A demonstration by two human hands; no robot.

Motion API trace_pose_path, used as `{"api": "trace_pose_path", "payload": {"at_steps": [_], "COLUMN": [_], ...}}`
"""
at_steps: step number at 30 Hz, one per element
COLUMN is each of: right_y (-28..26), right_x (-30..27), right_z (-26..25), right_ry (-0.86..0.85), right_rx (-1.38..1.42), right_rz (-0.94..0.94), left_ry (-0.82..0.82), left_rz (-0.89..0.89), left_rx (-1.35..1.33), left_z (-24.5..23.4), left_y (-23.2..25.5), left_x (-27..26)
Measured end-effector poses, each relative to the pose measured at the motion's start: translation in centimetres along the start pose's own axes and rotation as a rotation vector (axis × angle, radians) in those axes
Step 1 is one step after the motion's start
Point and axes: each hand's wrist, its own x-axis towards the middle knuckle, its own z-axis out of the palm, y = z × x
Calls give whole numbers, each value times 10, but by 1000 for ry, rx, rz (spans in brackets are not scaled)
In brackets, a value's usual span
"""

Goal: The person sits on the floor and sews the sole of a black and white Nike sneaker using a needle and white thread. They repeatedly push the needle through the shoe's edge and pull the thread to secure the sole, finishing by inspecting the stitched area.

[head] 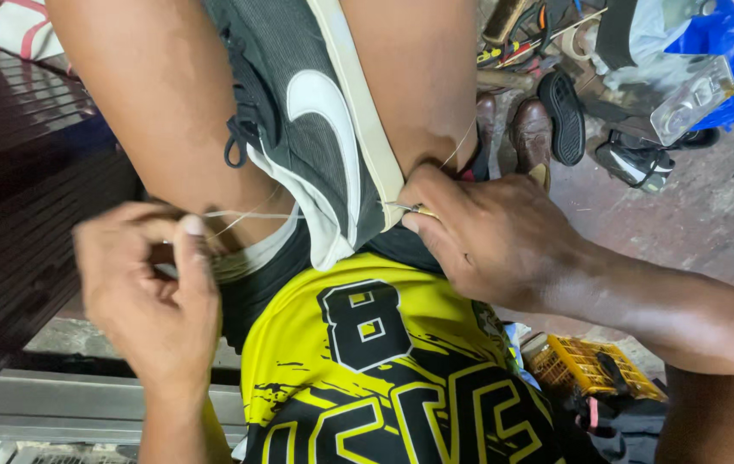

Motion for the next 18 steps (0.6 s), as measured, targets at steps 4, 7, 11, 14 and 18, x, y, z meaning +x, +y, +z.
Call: {"api": "trace_pose_path", "payload": {"at_steps": [4,7,11,14,18], "right_y": [-2,-3,1,5,4], "right_x": [0,0,-1,1,1], "right_z": [-2,-3,-4,-6,-7], "right_ry": [34,92,105,132,96], "right_rx": [30,37,76,135,109], "right_rz": [-34,-107,-116,-158,-114], "left_ry": [-60,-336,-414,-359,-333], "left_rz": [210,297,208,15,-348], "left_rx": [62,-101,-129,-448,-1316], "left_z": [4,26,37,30,25], "left_y": [19,25,18,8,-1], "left_x": [7,21,21,10,4]}}
